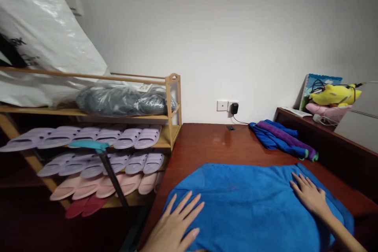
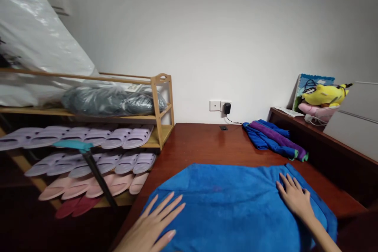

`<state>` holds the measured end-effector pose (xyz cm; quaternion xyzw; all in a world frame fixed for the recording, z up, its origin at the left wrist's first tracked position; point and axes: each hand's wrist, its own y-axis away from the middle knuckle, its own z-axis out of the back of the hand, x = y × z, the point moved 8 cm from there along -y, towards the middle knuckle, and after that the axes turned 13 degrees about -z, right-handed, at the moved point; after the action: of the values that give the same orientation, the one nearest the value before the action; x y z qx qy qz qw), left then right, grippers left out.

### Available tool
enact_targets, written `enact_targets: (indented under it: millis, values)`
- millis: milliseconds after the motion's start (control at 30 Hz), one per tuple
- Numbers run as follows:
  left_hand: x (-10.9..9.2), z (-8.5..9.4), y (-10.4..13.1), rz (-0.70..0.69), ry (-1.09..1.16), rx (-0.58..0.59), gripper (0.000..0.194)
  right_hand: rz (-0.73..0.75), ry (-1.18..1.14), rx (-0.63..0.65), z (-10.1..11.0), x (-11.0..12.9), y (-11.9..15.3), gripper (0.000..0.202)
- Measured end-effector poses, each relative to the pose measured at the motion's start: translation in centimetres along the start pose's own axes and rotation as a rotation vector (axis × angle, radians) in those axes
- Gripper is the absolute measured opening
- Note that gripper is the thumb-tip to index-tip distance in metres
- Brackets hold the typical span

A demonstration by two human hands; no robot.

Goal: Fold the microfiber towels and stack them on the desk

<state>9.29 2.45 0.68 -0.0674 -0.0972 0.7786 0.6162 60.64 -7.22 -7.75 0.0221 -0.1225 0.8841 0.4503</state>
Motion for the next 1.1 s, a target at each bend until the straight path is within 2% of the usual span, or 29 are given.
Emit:
enact_targets:
  millis: [100, 200, 333, 400, 467, 533, 667, 800, 933, 1100]
  values:
    - [1.1, 1.2, 3.2, 0.021, 0.046, 0.010, 0.060, 0.160, -0.026, 0.120, -0.4, -0.5, 2.5, 0.065]
    - [1.6, 1.8, 4.7, 0.062, 0.089, 0.004, 0.052, 0.203, -0.062, 0.146, -0.1, -1.1, 2.8, 0.064]
    - [2.5, 2.6, 4.1, 0.196, 0.101, -0.092, 0.035, 0.188, -0.006, 0.084, -0.3, -0.7, 1.1, 0.067]
    - [2.6, 2.7, 3.1, 0.186, 0.110, -0.113, 0.033, 0.184, 0.013, 0.106, -1.1, 0.2, 0.1, 0.068]
    - [3.0, 2.2, 2.1, 0.152, 0.109, -0.082, 0.035, 0.181, 0.016, 0.118, -1.6, 1.2, -0.8, 0.070]
    - [4.1, 1.6, 1.7, 0.165, 0.080, -0.043, 0.042, 0.178, 0.008, 0.118, -1.9, 2.0, -1.6, 0.071]
    - [8.0, 0.4, 2.1, 0.273, 0.076, -0.024, 0.053, 0.181, -0.029, 0.118, -2.4, 2.4, -2.7, 0.070]
    - [11.2, -1.1, 2.9, 0.382, 0.184, 0.039, 0.055, 0.166, -0.050, 0.153, -3.3, 1.6, -3.6, 0.069]
    - [11.7, -1.7, 3.1, 0.413, 0.218, 0.067, 0.054, 0.139, -0.058, 0.162, -3.6, 0.1, -5.2, 0.070]
    - [11.3, -1.8, 3.3, 0.427, 0.204, 0.073, 0.056, 0.075, -0.053, 0.091, -2.9, -2.7, -7.1, 0.073]
